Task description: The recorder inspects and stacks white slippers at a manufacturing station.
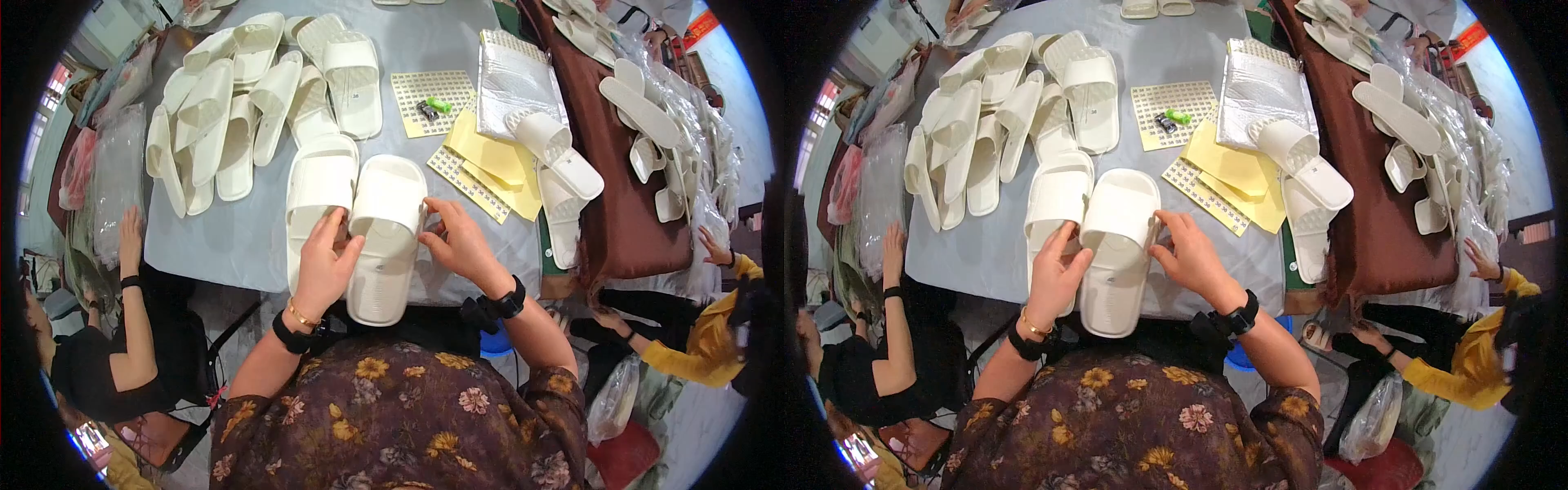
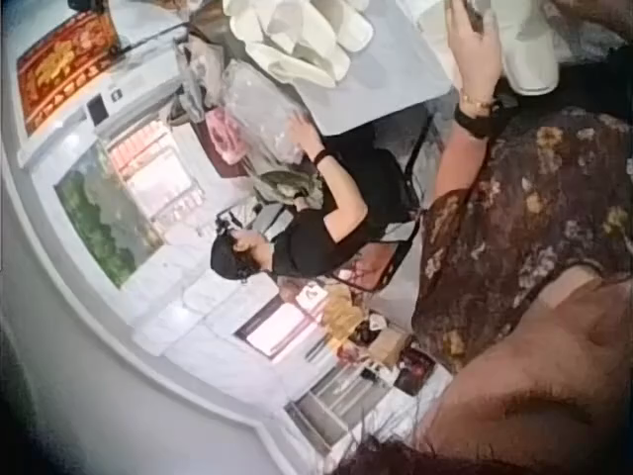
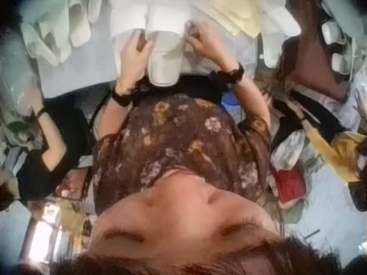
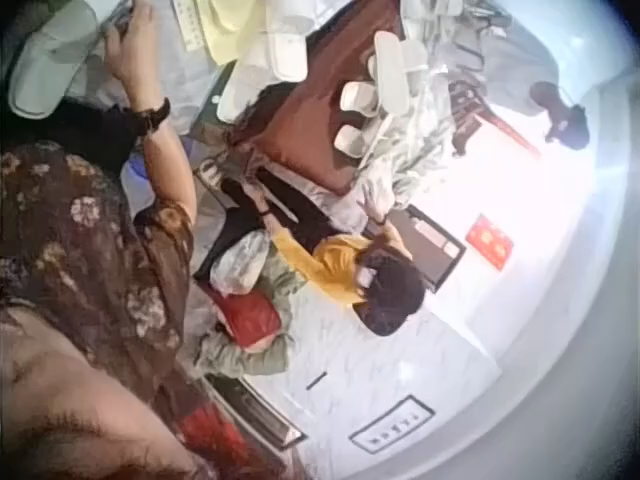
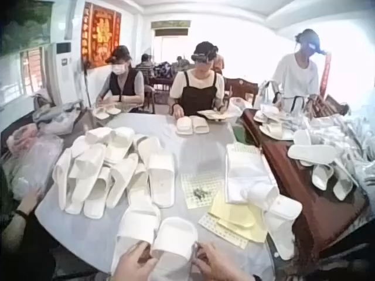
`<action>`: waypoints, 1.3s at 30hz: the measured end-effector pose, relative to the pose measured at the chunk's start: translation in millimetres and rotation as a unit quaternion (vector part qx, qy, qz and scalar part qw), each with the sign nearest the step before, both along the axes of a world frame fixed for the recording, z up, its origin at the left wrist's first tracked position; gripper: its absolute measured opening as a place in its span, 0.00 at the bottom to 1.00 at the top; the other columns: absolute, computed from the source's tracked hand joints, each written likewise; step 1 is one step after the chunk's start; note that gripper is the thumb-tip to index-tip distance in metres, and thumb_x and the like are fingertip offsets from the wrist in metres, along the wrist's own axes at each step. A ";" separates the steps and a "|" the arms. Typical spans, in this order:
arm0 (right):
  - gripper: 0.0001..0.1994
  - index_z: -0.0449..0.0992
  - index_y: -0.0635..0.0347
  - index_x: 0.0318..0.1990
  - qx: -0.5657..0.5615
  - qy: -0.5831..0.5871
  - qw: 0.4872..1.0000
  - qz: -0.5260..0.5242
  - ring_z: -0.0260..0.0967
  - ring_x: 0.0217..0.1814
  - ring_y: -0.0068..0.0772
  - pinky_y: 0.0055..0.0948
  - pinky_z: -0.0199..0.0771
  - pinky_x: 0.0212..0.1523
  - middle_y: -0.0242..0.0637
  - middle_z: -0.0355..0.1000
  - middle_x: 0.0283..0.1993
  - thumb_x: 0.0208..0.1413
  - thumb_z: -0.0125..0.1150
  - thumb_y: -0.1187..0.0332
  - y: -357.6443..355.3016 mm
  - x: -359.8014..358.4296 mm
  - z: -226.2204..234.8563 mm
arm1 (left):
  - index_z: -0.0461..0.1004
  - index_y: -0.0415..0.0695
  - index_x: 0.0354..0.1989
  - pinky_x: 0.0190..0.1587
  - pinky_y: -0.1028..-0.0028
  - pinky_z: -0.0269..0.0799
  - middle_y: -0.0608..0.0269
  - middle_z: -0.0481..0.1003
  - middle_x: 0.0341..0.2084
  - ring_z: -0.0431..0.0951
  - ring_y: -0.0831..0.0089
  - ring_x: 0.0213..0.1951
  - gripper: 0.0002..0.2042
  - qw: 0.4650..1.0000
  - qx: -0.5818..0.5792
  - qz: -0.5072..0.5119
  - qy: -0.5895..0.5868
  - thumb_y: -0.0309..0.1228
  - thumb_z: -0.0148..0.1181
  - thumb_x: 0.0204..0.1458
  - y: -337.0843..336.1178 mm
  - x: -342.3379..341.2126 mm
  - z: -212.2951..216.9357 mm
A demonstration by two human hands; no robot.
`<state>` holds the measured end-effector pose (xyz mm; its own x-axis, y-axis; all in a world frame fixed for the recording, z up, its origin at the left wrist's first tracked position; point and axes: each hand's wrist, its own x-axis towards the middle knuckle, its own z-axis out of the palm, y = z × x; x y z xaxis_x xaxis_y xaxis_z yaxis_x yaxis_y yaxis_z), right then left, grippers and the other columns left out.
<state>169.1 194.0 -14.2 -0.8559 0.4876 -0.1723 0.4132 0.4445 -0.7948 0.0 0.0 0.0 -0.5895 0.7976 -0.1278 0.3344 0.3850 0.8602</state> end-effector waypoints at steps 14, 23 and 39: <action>0.17 0.73 0.62 0.47 0.224 0.198 0.954 -0.026 0.71 0.46 0.50 0.38 0.74 0.43 0.47 0.70 0.46 0.48 0.65 0.76 -25.0 -0.4 16.8 | 0.72 0.39 0.55 0.44 0.71 0.74 0.53 0.74 0.46 0.76 0.65 0.47 0.20 0.995 0.053 -0.030 0.082 0.22 0.61 0.51 -21.8 -6.7 5.4; 0.09 0.74 0.61 0.40 0.187 0.124 0.974 0.022 0.70 0.39 0.49 0.41 0.73 0.38 0.43 0.68 0.36 0.49 0.61 0.76 -68.4 6.4 -0.4 | 0.76 0.37 0.43 0.47 0.63 0.71 0.52 0.72 0.38 0.74 0.54 0.43 0.13 0.969 0.015 -0.024 0.246 0.24 0.64 0.48 -41.6 2.5 -5.1; 0.05 0.72 0.61 0.36 0.130 0.075 0.989 -0.002 0.69 0.38 0.52 0.44 0.72 0.36 0.45 0.67 0.35 0.52 0.60 0.74 -66.7 -1.4 -0.1 | 0.75 0.40 0.31 0.39 0.63 0.72 0.58 0.73 0.32 0.75 0.56 0.36 0.02 0.971 -0.006 -0.027 0.239 0.23 0.61 0.49 -29.0 -13.5 -7.1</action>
<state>167.7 127.3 -14.3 -0.8602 0.5024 0.0881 0.3019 0.6407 -0.7060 -13.5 -29.0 -7.1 -0.5419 0.8287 0.1401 0.7138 0.3658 0.5973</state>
